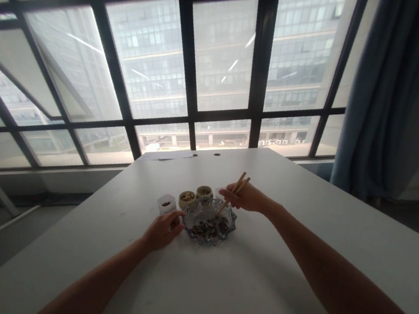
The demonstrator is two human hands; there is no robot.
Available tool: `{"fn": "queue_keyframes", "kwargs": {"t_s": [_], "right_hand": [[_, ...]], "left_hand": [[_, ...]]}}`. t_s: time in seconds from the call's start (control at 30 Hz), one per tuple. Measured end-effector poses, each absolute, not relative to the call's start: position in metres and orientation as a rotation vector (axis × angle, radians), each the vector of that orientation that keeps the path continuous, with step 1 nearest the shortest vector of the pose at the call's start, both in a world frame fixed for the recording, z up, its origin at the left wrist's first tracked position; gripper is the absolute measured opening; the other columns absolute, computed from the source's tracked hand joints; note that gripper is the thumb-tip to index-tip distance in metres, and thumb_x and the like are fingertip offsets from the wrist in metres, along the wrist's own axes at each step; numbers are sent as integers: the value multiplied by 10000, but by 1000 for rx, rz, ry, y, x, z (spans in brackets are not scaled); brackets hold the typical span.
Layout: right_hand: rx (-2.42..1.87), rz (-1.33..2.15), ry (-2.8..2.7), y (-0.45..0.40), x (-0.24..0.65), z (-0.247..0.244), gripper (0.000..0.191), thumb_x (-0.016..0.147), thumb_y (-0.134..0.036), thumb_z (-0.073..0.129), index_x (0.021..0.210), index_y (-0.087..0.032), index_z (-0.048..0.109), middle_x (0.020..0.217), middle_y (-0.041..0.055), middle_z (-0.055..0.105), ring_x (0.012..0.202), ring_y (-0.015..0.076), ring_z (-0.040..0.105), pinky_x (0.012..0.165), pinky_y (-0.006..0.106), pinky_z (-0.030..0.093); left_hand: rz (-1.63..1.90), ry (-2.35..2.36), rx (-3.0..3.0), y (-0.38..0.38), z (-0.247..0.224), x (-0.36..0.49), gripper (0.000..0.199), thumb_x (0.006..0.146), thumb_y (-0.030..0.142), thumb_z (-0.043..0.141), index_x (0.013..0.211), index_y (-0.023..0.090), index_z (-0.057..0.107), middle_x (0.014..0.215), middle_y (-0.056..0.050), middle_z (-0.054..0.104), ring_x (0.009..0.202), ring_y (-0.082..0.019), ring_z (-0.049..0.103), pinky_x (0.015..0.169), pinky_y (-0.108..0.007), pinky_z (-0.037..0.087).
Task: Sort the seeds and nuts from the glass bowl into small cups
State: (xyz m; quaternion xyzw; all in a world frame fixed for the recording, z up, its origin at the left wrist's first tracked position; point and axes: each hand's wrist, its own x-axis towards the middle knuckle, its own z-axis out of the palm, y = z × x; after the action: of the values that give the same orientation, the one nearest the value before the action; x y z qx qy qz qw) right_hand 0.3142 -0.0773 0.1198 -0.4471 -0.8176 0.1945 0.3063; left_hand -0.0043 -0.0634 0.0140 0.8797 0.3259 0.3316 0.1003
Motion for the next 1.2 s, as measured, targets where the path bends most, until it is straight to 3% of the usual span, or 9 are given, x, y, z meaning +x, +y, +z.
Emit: {"fn": "queue_keyframes", "kwargs": {"t_s": [0.6,0.8,0.9,1.0,1.1,1.2], "right_hand": [[-1192,525,-2156,-84,309,129,551,832,-680,566,623,-175,635,485,37,635,393,126,569,393,219,444],[-1161,519,-2129,-83,307,125,581,840,-704,538,633,-168,622,473,43,622,375,128,562,374,225,427],[-1154,500,-2108,-80,310,123,605,856,-717,502,663,-159,631,484,51,626,380,133,573,376,228,431],[-1155,490,-2078,-78,313,122,621,860,-731,478,677,-157,631,487,47,623,381,127,572,377,221,430],[-1158,499,-2065,-77,314,122,609,854,-726,490,671,-163,633,482,39,618,382,124,569,381,219,435],[-1190,505,-2097,-77,314,122,576,837,-699,540,645,-165,638,492,46,634,397,132,586,390,221,447]], "left_hand": [[982,993,2619,-66,15,-4,345,919,399,502,1144,155,597,697,-1,624,589,-105,532,621,-232,429],[903,1015,2691,-67,17,-5,441,868,464,582,1193,166,587,763,-17,652,624,-134,576,641,-263,453],[1018,1032,2816,-68,18,-4,473,834,515,622,1153,166,611,858,-63,665,799,-206,619,777,-342,483],[1330,1253,2768,-64,18,-6,398,880,464,576,1156,179,601,1090,-125,662,1074,-276,587,956,-434,434],[1541,1593,2514,-53,12,-9,420,894,420,566,1242,186,547,1304,-157,583,1239,-311,517,1034,-486,395],[1566,1746,2275,-39,1,-15,531,856,409,619,1314,179,481,1395,-185,520,1328,-339,465,1065,-504,399]]}}
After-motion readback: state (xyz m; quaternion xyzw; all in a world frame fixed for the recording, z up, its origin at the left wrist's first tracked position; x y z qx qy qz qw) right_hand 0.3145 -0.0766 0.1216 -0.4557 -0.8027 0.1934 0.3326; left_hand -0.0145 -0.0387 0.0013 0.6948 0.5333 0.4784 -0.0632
